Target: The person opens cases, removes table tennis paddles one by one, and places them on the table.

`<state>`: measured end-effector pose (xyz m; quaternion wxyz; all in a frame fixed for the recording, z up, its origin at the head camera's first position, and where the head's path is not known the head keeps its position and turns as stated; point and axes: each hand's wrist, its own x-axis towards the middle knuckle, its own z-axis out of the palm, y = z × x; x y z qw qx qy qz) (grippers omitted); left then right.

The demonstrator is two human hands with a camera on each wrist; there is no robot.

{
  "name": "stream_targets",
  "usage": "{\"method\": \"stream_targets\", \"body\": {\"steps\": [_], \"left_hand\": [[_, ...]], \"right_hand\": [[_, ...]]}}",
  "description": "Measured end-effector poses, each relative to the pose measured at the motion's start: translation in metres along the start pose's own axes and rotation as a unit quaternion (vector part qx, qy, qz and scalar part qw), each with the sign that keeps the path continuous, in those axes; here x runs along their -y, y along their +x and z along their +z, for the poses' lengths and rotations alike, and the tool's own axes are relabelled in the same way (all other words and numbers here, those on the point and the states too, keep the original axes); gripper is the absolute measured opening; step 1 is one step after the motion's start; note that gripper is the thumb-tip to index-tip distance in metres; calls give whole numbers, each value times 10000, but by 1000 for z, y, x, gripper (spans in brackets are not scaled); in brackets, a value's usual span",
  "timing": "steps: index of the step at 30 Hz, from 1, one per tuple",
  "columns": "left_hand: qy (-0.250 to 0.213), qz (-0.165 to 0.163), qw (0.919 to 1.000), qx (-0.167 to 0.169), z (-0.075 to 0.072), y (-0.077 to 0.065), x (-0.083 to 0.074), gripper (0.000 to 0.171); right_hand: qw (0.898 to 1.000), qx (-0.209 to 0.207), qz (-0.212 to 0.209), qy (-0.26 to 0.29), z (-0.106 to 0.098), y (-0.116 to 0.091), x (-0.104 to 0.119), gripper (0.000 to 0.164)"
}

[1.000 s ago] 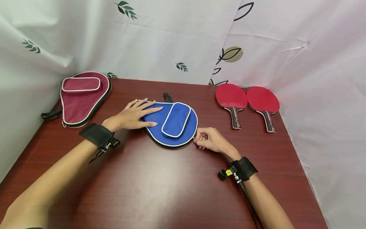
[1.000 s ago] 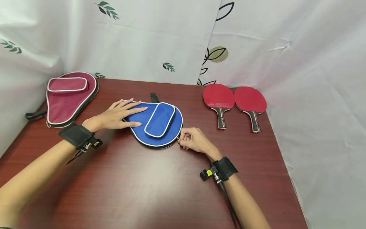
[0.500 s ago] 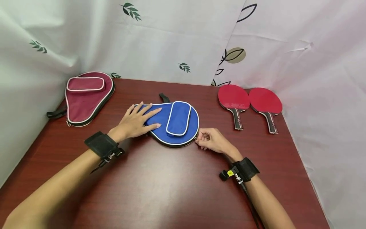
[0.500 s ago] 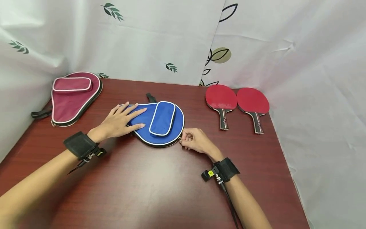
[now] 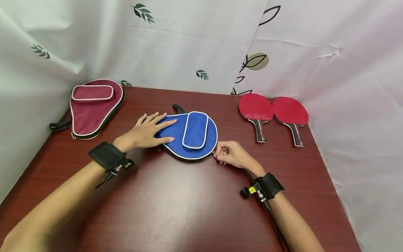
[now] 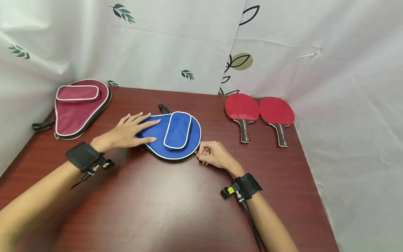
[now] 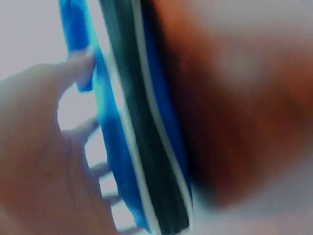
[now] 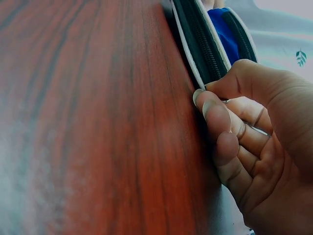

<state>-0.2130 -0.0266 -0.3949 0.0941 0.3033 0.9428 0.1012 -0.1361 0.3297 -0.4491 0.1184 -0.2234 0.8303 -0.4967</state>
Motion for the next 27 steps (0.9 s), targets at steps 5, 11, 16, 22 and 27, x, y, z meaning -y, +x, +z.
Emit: {"method": "stream_targets", "body": {"steps": [5, 11, 16, 22, 27], "left_hand": [[-194, 295, 9993, 155, -1, 0, 12, 76], [-97, 273, 9996, -58, 5, -2, 7, 77], [28, 28, 9999, -167, 7, -7, -3, 80], [342, -214, 9988, -291, 9, -13, -15, 80], [622, -443, 9966, -312, 13, -16, -25, 81]], "right_hand": [[9999, 50, -57, 84, 1, 4, 0, 17], [10000, -28, 32, 42, -1, 1, -1, 17], [9999, 24, 95, 104, -1, 1, -1, 14], [9997, 102, 181, 158, 0, 3, 0, 14], [9998, 47, 145, 91, 0, 2, -1, 13]]}}
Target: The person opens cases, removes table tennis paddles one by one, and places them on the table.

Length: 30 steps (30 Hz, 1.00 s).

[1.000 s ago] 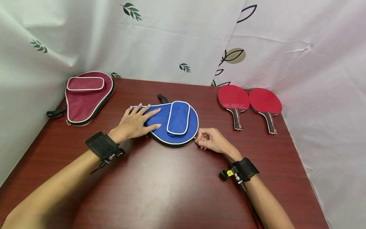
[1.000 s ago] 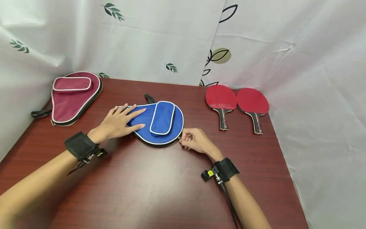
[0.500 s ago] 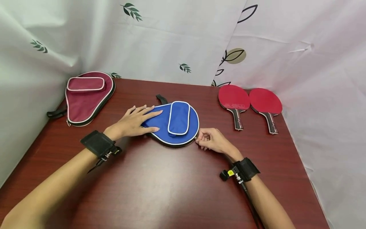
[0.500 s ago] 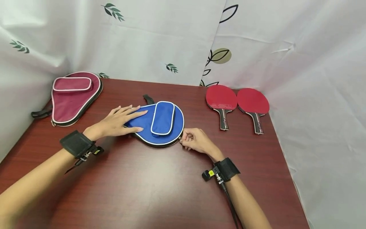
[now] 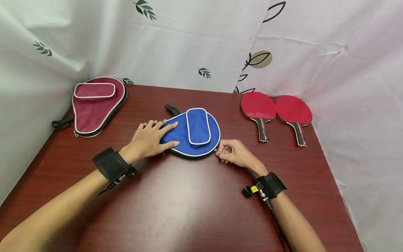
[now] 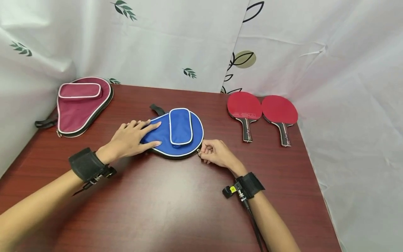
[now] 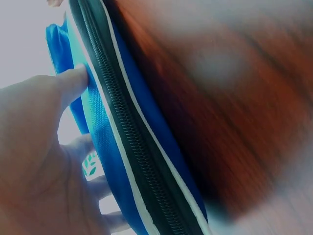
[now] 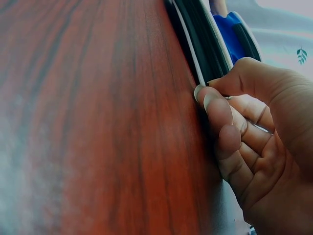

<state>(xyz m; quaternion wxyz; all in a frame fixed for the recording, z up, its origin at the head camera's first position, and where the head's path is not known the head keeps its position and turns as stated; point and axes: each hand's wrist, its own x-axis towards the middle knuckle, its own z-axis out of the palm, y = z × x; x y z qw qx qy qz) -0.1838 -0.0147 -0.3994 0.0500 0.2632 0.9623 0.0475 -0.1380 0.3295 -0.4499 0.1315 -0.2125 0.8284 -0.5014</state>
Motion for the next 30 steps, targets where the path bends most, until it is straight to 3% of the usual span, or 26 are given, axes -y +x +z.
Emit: {"method": "stream_targets", "body": {"steps": [13, 23, 27, 30], "left_hand": [[588, -188, 9981, 28, 4, 0, -19, 84], [623, -96, 9977, -247, 10, -1, -27, 84], [485, 2, 9988, 36, -4, 1, -22, 82], [418, 445, 9980, 180, -23, 9, -17, 77]], "right_hand": [[9999, -18, -132, -22, -4, -3, 2, 17], [9999, -44, -161, 2, -6, -5, 2, 17], [9998, -28, -186, 4, -4, -3, 2, 16], [9998, 1, -195, 16, -1, -2, 0, 15]]}}
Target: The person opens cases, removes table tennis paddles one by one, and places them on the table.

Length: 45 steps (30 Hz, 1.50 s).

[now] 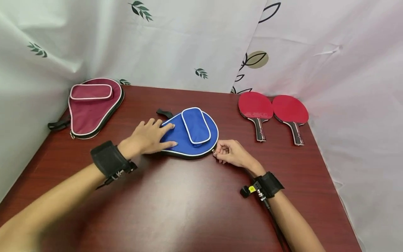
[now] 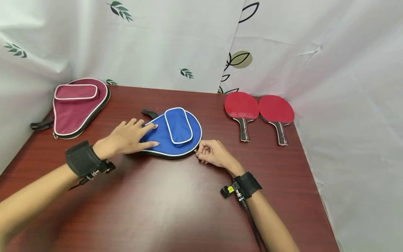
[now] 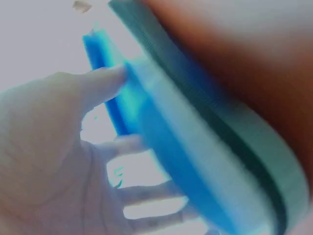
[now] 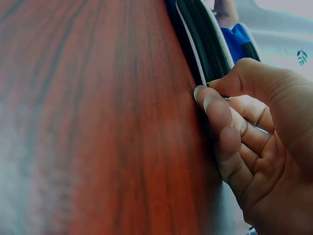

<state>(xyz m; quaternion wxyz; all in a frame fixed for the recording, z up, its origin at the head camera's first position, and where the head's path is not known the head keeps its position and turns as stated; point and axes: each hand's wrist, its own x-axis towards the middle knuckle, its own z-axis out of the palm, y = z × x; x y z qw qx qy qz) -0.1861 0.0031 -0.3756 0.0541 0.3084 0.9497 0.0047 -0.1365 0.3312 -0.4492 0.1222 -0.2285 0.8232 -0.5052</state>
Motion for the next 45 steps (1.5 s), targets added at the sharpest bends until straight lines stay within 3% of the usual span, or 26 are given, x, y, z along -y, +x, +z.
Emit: {"method": "stream_targets", "body": {"steps": [3, 5, 8, 11, 15, 20, 26, 33, 45], "left_hand": [[106, 855, 9960, -240, -15, 17, 2, 74], [31, 1505, 9879, -369, -20, 33, 0, 76], [-221, 2273, 9736, 37, -23, 57, -4, 81], [-373, 2602, 9632, 552, -23, 71, -4, 83], [-263, 2515, 9654, 631, -21, 77, -3, 82], [-123, 2278, 9731, 313, -20, 76, -7, 79], [335, 2139, 9763, -52, -19, 75, -14, 77], [386, 1692, 9848, -78, -16, 73, -20, 77], [629, 1403, 9878, -248, -11, 73, -24, 74]], "right_hand": [[10000, 36, 62, 38, 3, -1, -3, 14], [9999, 24, 98, 31, 3, -2, -5, 15], [9999, 24, 102, 16, 5, -1, -7, 15], [9999, 88, 52, 19, 8, 2, -7, 13], [9999, 118, -16, 125, 8, 5, -4, 12], [9999, 21, 18, 138, 4, 5, 0, 14], [9998, 8, 46, 214, 1, 2, 1, 12], [10000, -28, 0, 31, 0, 2, 0, 16], [10000, -22, -6, -1, 0, 1, 0, 16]]}}
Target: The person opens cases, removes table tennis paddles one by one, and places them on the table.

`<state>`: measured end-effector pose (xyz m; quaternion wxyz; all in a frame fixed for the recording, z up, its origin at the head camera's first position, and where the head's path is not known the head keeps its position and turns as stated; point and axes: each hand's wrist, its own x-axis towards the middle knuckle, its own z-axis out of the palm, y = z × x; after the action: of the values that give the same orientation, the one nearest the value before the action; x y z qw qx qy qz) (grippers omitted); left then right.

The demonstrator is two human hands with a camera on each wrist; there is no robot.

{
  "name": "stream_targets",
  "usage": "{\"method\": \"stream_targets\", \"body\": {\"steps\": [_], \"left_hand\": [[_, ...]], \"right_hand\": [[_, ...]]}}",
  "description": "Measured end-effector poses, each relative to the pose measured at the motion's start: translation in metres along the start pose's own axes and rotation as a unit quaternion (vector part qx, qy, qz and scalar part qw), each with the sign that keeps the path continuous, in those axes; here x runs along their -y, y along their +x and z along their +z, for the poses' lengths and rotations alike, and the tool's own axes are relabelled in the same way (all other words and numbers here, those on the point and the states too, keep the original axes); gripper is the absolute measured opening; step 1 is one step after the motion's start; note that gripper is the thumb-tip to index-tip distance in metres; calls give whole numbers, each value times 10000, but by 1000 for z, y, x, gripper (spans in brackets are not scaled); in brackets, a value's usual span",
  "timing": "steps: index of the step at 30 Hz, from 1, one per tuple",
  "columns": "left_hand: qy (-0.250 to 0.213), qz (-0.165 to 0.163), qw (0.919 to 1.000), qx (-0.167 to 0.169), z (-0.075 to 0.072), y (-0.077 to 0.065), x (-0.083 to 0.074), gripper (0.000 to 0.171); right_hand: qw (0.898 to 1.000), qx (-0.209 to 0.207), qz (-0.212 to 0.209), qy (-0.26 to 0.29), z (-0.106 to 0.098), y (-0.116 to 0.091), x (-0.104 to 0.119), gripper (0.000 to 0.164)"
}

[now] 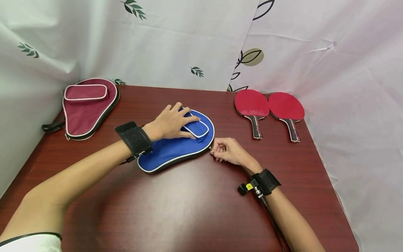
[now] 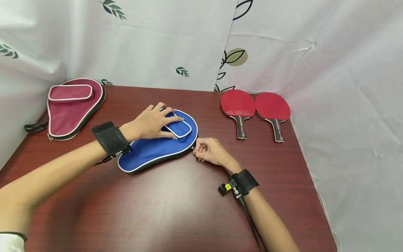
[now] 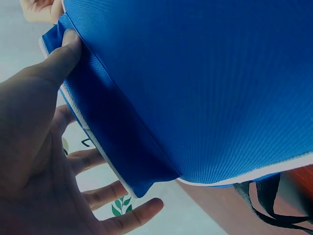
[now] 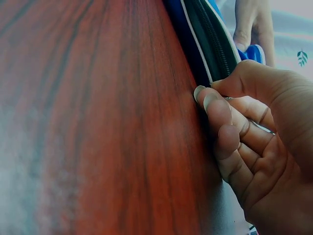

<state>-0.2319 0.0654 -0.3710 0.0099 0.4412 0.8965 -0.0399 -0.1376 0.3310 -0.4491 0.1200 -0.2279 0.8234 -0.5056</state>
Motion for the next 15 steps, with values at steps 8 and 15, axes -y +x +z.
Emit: {"method": "stream_targets", "body": {"steps": [8, 15], "left_hand": [[146, -230, 9996, -8, 1, 0, -3, 75], [266, -296, 9991, -115, 4, -1, -5, 74]], "right_hand": [[10000, 30, -48, 10, 1, 1, 0, 17], [9999, 20, -83, 63, 1, 1, 1, 17]]}}
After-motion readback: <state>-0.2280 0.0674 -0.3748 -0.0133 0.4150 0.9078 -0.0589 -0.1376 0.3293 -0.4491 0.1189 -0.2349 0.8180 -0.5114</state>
